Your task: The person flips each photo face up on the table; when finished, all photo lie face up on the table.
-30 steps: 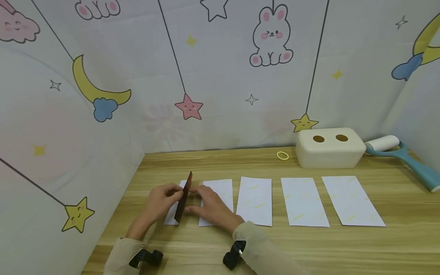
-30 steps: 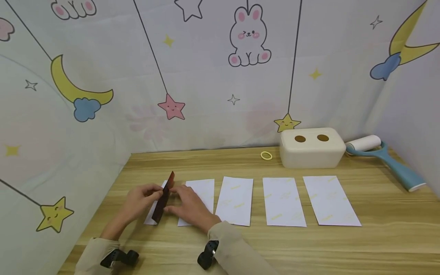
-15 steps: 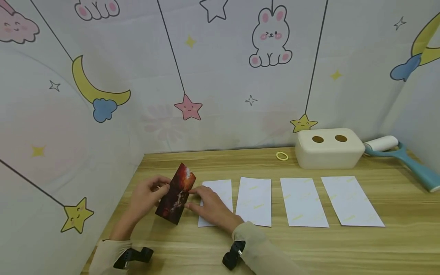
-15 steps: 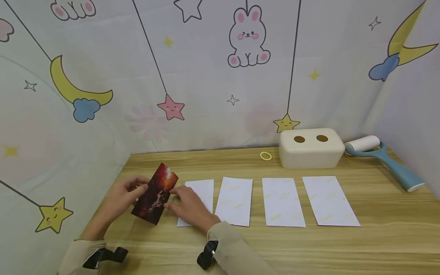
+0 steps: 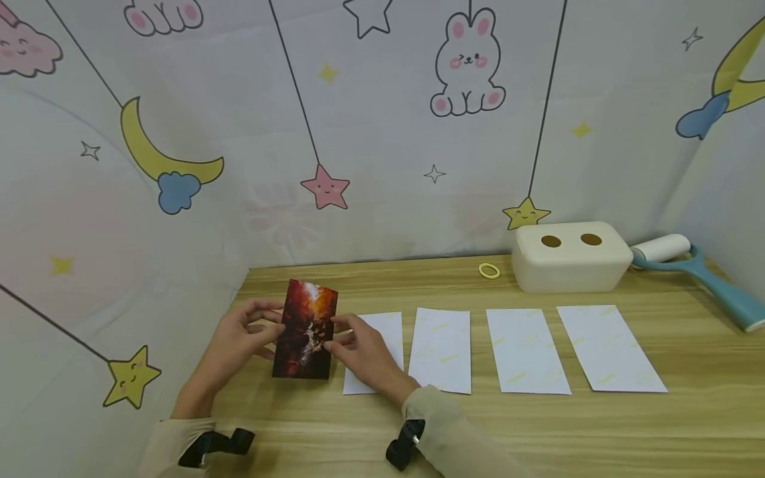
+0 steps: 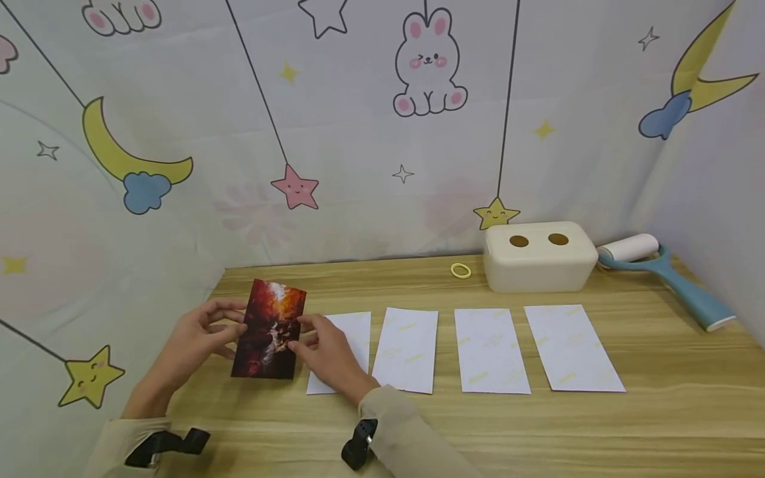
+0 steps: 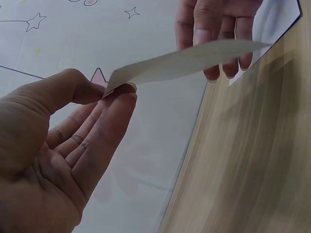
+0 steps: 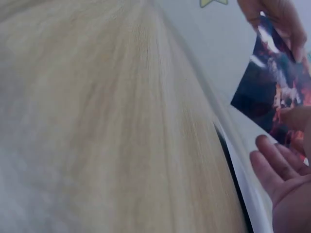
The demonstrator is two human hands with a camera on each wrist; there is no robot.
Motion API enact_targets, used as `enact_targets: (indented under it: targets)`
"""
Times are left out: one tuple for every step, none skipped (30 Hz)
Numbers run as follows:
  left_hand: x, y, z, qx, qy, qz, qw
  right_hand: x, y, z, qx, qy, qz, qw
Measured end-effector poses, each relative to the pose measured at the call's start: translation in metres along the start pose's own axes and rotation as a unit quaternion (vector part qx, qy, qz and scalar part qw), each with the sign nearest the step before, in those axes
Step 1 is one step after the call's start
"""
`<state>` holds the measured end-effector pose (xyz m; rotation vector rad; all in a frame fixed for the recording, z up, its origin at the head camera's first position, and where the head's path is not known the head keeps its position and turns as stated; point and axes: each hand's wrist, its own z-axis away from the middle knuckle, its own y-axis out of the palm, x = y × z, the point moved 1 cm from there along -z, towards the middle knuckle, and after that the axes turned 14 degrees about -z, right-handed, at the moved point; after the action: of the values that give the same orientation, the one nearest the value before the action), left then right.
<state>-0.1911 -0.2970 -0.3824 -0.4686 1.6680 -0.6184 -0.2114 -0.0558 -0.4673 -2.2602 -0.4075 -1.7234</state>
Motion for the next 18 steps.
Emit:
enact_targets:
  targets:
    - [0.001,-0.001,0.000,-0.002,0.000,0.000,1.0000,0.000,0.000,0.000,-0.005,0.002,-0.005,1.000]
    - [0.002,-0.002,0.001,-0.005,0.001,-0.002,1.0000,0.000,0.001,-0.001,-0.009,0.002,-0.008,1.000]
    - [0.003,-0.003,0.001,-0.009,0.002,-0.005,0.9999,-0.001,0.001,-0.001,-0.015,0.000,-0.010,1.000]
    - [0.004,-0.003,0.001,-0.013,0.002,-0.010,0.9999,-0.001,0.002,-0.001,-0.020,-0.004,-0.011,1.000]
    - [0.005,-0.004,0.001,-0.017,0.003,-0.016,0.9997,-0.001,0.002,-0.002,-0.024,-0.008,-0.011,1.000]
    - [0.006,-0.004,0.001,-0.021,0.004,-0.022,0.9995,-0.001,0.002,-0.002,-0.029,-0.012,-0.010,0.999]
    - [0.007,-0.005,0.001,-0.023,0.006,-0.028,0.9993,-0.001,0.003,-0.002,-0.032,-0.015,-0.009,0.999]
    - [0.009,-0.005,0.001,-0.025,0.006,-0.034,0.9991,-0.001,0.003,-0.002,-0.035,-0.020,-0.008,0.999]
    - [0.010,-0.005,0.001,-0.026,0.007,-0.038,0.9989,0.000,0.004,-0.001,-0.038,-0.023,-0.008,0.999]
    - [0.011,-0.005,0.000,-0.027,0.008,-0.042,0.9987,0.000,0.004,-0.001,-0.040,-0.025,-0.008,0.999]
    - [0.013,-0.005,0.000,-0.028,0.010,-0.047,0.9985,0.000,0.005,-0.001,-0.043,-0.026,-0.010,0.999]
    - [0.015,-0.005,-0.001,-0.029,0.010,-0.051,0.9982,0.000,0.006,0.000,-0.045,-0.028,-0.012,0.999]
    - [0.017,-0.004,-0.002,-0.030,0.011,-0.059,0.9978,0.000,0.006,0.000,-0.048,-0.030,-0.016,0.998]
    - [0.018,-0.004,-0.003,-0.030,0.010,-0.066,0.9973,-0.001,0.008,0.000,-0.050,-0.031,-0.019,0.998]
    - [0.020,-0.003,-0.003,-0.029,0.009,-0.074,0.9968,-0.001,0.009,0.001,-0.051,-0.032,-0.022,0.998]
    - [0.021,-0.003,-0.004,-0.028,0.007,-0.082,0.9962,-0.001,0.010,0.001,-0.051,-0.033,-0.025,0.998]
    - [0.023,-0.003,-0.004,-0.025,0.005,-0.088,0.9958,-0.002,0.011,0.001,-0.052,-0.036,-0.025,0.998]
    - [0.024,-0.002,-0.004,-0.020,0.003,-0.093,0.9955,-0.003,0.012,0.001,-0.053,-0.037,-0.024,0.998]
